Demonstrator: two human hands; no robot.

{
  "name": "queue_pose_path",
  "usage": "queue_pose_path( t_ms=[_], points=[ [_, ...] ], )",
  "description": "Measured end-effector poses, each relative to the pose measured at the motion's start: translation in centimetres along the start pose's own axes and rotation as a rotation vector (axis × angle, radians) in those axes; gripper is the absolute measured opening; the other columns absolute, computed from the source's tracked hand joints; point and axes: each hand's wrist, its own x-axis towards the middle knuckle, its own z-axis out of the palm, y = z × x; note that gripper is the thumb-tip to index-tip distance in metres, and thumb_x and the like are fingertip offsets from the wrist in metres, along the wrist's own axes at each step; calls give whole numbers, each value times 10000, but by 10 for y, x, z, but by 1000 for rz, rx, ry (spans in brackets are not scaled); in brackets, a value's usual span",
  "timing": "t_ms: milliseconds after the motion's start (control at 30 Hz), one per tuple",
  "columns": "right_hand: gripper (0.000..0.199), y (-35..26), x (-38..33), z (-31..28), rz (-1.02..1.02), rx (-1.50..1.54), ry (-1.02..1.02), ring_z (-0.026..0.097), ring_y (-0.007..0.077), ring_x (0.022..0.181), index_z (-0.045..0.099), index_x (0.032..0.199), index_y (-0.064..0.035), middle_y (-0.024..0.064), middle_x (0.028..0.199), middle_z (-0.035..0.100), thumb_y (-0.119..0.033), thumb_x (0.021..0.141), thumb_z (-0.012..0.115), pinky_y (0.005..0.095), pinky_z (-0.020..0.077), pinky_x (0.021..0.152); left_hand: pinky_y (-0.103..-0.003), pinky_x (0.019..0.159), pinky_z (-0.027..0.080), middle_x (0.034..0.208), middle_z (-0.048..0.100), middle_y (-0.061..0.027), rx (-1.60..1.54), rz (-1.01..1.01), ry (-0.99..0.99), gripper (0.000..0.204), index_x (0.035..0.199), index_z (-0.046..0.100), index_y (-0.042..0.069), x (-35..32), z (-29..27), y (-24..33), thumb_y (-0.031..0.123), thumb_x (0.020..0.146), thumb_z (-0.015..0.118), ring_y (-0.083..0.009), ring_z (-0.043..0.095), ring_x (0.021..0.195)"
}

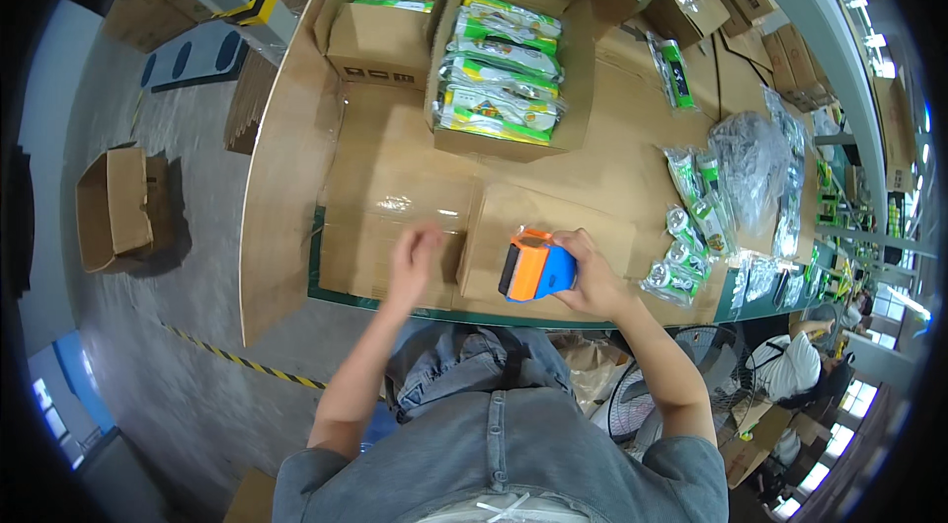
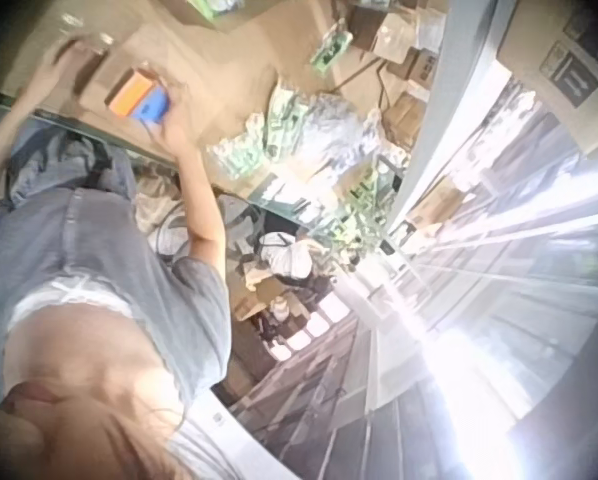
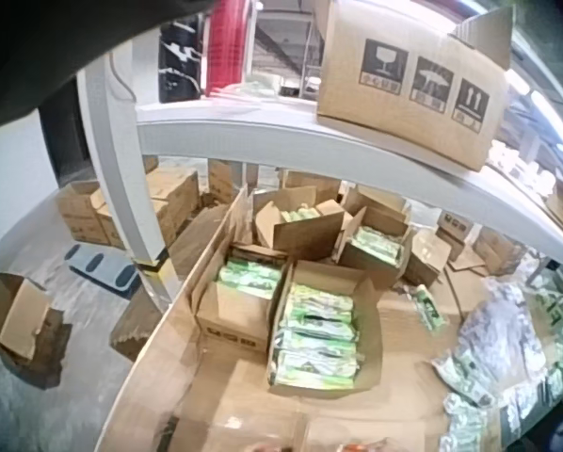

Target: The person packs packaged items into a cardboard box, folds the flaps closed, and seals the box shut using a tape dispenser.

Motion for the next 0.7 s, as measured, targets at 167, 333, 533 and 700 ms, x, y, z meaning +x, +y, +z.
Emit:
queue_pose_path(
  t_ms=[167, 333, 533, 700],
  points=[
    [759, 2, 8, 0, -144, 0, 12, 521, 387, 998, 359, 1310, -85, 207, 1210, 515, -129, 694, 800, 459, 442, 870, -310, 923, 432, 1130, 618, -52, 239, 363, -292, 183, 1085, 585, 37, 89, 27, 13, 156, 946, 578, -163, 560, 1069],
    [763, 7, -3, 1, -113, -28, 35, 526, 389, 990, 359, 1308, -73, 213, 1200, 515, -136, 692, 805, 457, 443, 869, -296, 848, 474, 1024, 628, -46, -130, -15, -344, 104, 966, 564, 63, 90, 16, 32, 165, 951, 582, -163, 593, 924],
    [796, 7, -19, 0, 74, -32, 116, 519, 396, 995, 372, 1313, -58, 220, 1192, 515, -154, 663, 822, 455, 445, 865, -259, 713, 473, 730, 573, 8, -281, -103, -90, 128, 872, 552, 69, 75, -54, 82, 159, 960, 572, -79, 549, 709],
    [785, 0, -19, -10, 4, -131, 80, 514, 409, 999, 378, 1307, -40, 223, 1172, 517, -137, 662, 815, 460, 445, 877, -273, 715, 484, 743, 595, -9, -340, -329, -132, 100, 894, 561, 77, 51, -62, 25, 152, 959, 571, -104, 581, 713]
  ],
)
